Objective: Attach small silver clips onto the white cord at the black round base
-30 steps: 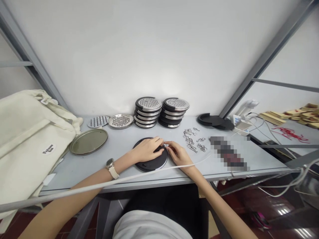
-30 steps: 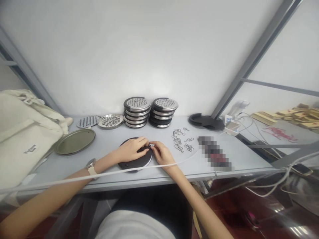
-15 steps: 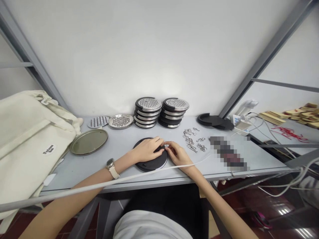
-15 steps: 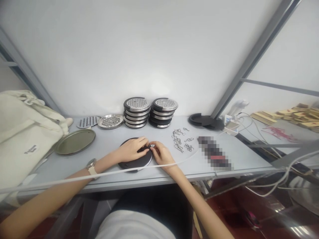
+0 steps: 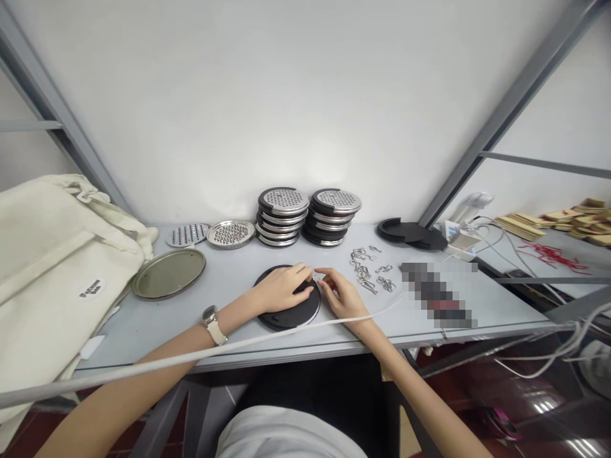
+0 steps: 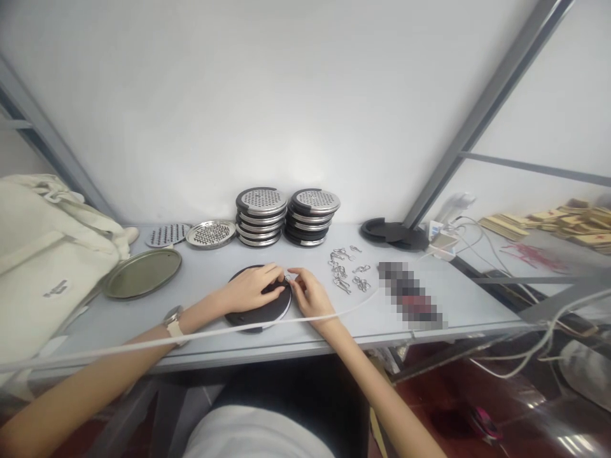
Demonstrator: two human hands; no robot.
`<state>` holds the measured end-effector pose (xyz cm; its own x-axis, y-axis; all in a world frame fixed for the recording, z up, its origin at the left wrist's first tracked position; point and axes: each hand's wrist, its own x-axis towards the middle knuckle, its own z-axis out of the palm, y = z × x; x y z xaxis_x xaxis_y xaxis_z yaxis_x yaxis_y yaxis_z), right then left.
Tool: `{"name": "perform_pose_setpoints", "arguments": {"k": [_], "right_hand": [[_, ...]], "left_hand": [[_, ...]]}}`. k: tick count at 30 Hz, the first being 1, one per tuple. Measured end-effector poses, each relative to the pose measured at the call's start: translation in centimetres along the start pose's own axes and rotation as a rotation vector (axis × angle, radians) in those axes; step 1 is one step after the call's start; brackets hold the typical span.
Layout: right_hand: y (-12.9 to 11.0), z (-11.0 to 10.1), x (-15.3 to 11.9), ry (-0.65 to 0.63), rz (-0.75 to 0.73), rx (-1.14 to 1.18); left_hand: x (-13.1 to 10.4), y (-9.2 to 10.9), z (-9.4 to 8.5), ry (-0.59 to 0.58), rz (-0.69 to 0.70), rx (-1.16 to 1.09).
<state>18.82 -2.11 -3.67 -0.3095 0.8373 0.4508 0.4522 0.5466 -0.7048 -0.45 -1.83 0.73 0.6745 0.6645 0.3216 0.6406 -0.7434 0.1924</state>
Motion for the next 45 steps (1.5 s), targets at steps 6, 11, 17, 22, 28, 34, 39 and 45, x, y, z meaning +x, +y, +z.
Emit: {"name": "perform_pose_setpoints", "arguments": {"k": [6,11,17,22,28,34,39,45], "right_hand": [[-0.2,-0.1,0.0,-0.052,-0.043,-0.014],[-1.1,-0.3,0.0,-0.061,-0.049,-0.043],[-1.0,-0.3,0.1,-0.093,0.005,-0.025],[-0.8,-0.3,0.0,-0.107,0.018,-0.007],[-0.8,-0.3,0.1,-0.078,0.030,0.000],[-0.6,-0.3,0.1,-0.024,-0.023,-0.018],[-0.6,-0.2,0.0,-0.060,-0.043,0.001],[-0.6,-0.2,0.0,-0.062,-0.038,-0.028]], "left_hand": [[0.0,0.0,0.1,0.003,-0.005,0.001],[0.0,0.0,0.1,-0.012,-0.012,0.004],[0.1,0.0,0.0,-0.016,-0.014,-0.006],[0.0,0.1,0.1,-0.013,-0.012,-0.011],[0.0,0.0,0.1,-0.013,-0.005,-0.006],[0.0,0.0,0.1,-0.013,-0.019,-0.012],[0.0,0.1,0.0,-0.009,-0.018,-0.027],[0.0,0.2,-0.1,-0.012,-0.020,0.026]]}}
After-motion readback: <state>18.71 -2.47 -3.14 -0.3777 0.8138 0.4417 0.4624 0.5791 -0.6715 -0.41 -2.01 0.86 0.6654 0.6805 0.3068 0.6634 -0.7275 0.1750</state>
